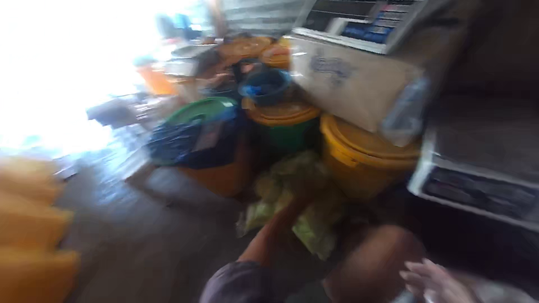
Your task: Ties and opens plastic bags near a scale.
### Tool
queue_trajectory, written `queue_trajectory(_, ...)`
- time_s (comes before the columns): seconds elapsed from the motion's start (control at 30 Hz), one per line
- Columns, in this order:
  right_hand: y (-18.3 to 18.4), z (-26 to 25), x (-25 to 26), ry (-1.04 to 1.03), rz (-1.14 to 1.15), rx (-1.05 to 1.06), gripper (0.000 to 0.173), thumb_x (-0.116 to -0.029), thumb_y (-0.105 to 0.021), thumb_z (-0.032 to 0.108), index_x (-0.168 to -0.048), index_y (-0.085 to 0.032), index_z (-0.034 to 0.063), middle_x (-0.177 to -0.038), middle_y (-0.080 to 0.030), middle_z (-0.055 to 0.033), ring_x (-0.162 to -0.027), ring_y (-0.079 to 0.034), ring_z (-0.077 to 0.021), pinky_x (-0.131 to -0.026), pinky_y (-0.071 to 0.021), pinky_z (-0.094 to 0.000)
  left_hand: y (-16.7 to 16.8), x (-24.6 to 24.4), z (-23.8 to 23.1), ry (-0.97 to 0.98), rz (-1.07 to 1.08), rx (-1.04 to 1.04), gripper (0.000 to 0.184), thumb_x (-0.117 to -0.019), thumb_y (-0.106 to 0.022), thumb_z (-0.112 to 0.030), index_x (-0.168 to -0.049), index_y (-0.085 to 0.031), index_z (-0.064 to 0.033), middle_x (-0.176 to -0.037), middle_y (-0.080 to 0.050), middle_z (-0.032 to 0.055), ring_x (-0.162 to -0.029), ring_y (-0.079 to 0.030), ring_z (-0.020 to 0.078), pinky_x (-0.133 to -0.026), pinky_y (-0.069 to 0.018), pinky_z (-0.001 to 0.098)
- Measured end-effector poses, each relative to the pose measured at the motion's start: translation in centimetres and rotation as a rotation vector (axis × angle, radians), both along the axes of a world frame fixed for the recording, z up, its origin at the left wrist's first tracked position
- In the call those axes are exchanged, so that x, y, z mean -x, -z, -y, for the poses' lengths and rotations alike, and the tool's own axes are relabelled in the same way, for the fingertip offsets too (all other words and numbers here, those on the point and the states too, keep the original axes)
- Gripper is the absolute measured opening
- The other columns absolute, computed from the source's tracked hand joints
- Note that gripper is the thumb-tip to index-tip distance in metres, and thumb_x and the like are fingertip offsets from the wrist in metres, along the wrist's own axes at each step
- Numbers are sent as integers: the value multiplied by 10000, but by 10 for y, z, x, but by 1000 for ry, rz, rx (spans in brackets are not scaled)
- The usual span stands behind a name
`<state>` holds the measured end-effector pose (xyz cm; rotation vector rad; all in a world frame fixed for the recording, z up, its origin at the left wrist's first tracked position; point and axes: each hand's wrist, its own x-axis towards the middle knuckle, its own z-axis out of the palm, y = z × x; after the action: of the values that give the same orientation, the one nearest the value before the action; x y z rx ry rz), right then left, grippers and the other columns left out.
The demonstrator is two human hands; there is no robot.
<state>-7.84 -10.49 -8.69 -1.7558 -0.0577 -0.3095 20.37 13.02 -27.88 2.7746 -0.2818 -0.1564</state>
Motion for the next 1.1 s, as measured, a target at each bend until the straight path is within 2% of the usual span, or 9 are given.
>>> queue_trajectory(0.07,4,14,20,104,-19,-2,401,-1084,-499,296,-1392,-546,44,-1257,-677,-91,-1057,-699,-168,-899,-609,-379,38,-7,12,107,98,-91,706,-1008,-585,-406,-1623,-328,-175,-1682,-247,181,-1531,-216,471,-1174,-234,719)
queue_trajectory(0.13,8,22,41,228,-33,-59,377,-1076,-508,367,-1367,-600,146,-1224,-705,-36,-1032,-712,-163,-872,-620,-348,53,-18,11,117,94,-186,747,-998,-582,-410,-1641,-272,-188,-1687,-172,238,-1514,-177,546,-1122,-255,778)
queue_trajectory(0.3,17,60,71,473,113,-121,390,-1066,-497,439,-1311,-667,189,-1109,-740,-31,-919,-732,-175,-795,-637,-324,54,-13,21,136,35,-165,778,-998,-572,-497,-1637,-278,-163,-1687,-116,269,-1506,-141,582,-1085,-218,831)
queue_trajectory(0.43,-10,108,75,626,196,102,356,-1070,-492,381,-1261,-673,143,-1144,-732,-25,-962,-724,-144,-807,-633,-313,2,35,67,86,-125,80,794,-1005,-604,-459,-1614,-291,-56,-1661,-181,298,-1514,-163,553,-1120,-202,798)
queue_trajectory(0.53,-19,176,73,783,-15,558,299,-1035,-556,257,-1215,-689,59,-1182,-697,-71,-1034,-689,-127,-868,-612,-324,-26,74,92,148,-106,442,697,-1013,-621,-350,-1556,-370,8,-1580,-364,299,-1461,-370,458,-1167,-350,621)
queue_trajectory(0.7,3,300,44,779,-349,898,390,-1007,-649,332,-1319,-655,99,-1349,-612,-172,-1296,-546,-393,-1070,-453,-589,-85,100,124,316,84,758,425,-1052,-506,-162,-1407,-524,71,-1422,-557,239,-1330,-552,252,-1114,-464,387)
queue_trajectory(0.83,31,358,25,608,-435,961,592,-959,-626,567,-1393,-601,165,-1491,-507,-149,-1427,-411,-407,-1093,-374,-674,-149,110,149,434,209,971,372,-1064,-450,-144,-1331,-533,101,-1329,-608,177,-1229,-598,173,-1025,-520,329)
queue_trajectory(1.0,41,375,14,659,-323,929,198,-1029,-597,256,-1128,-717,133,-1325,-597,-159,-1297,-510,-424,-1016,-435,-667,-206,133,224,677,191,1157,269,-1052,-492,-119,-1241,-595,43,-1207,-669,55,-1113,-649,134,-973,-558,344)
queue_trajectory(1.1,35,371,26,768,-293,810,267,-1040,-574,283,-1236,-695,149,-1390,-575,-139,-1342,-487,-406,-1046,-433,-645,-225,137,284,879,156,1156,237,-1057,-499,-153,-1207,-644,-40,-1171,-676,-13,-1059,-648,81,-922,-557,300)
